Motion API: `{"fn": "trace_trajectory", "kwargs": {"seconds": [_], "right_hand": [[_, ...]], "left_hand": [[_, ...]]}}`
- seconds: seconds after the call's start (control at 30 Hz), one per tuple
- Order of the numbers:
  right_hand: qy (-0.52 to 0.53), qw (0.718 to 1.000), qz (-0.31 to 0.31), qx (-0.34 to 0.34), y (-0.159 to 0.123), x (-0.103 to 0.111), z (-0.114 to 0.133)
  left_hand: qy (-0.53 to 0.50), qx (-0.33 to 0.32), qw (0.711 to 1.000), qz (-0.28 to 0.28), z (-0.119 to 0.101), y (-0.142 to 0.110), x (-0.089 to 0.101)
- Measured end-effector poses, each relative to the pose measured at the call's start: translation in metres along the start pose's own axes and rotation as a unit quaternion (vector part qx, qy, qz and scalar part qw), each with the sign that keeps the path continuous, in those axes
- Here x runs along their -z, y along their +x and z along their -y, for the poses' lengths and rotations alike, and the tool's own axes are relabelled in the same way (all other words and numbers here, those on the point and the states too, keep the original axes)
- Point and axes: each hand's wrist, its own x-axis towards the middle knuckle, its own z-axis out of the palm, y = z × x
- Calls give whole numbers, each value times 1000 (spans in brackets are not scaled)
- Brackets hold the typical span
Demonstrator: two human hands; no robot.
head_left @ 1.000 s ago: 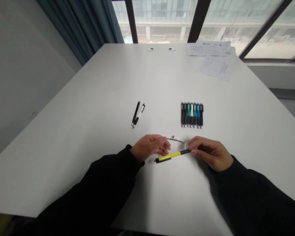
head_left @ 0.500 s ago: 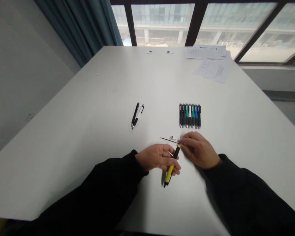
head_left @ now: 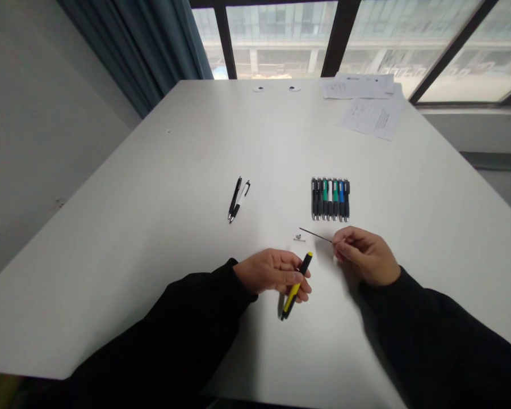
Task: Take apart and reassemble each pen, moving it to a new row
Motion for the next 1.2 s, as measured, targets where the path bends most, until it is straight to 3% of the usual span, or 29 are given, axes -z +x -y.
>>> {"fn": "trace_trajectory", "kwargs": {"seconds": [0.13,0.23,0.47,0.77,1.03,1.2], "right_hand": [[212,974,-7,-76,3,8,1],[274,957,-14,-90,4,10,0],[280,954,-52,-94,8,10,-1],[273,957,-42,-90,8,11,-3],[182,979,57,-76,4,-5,3],[158,978,114,-73,1,-16,6]], "left_hand": [[-4,7,1000,5,-3,-2,-1],[7,11,1000,10,-4,-2,-2],[37,23,998,35,-3,-2,-2],[47,32,998,31,-3,-3,-1],[49,11,999,-1,-1,2,-7],[53,2,999,-8,1,3,-9]]}}
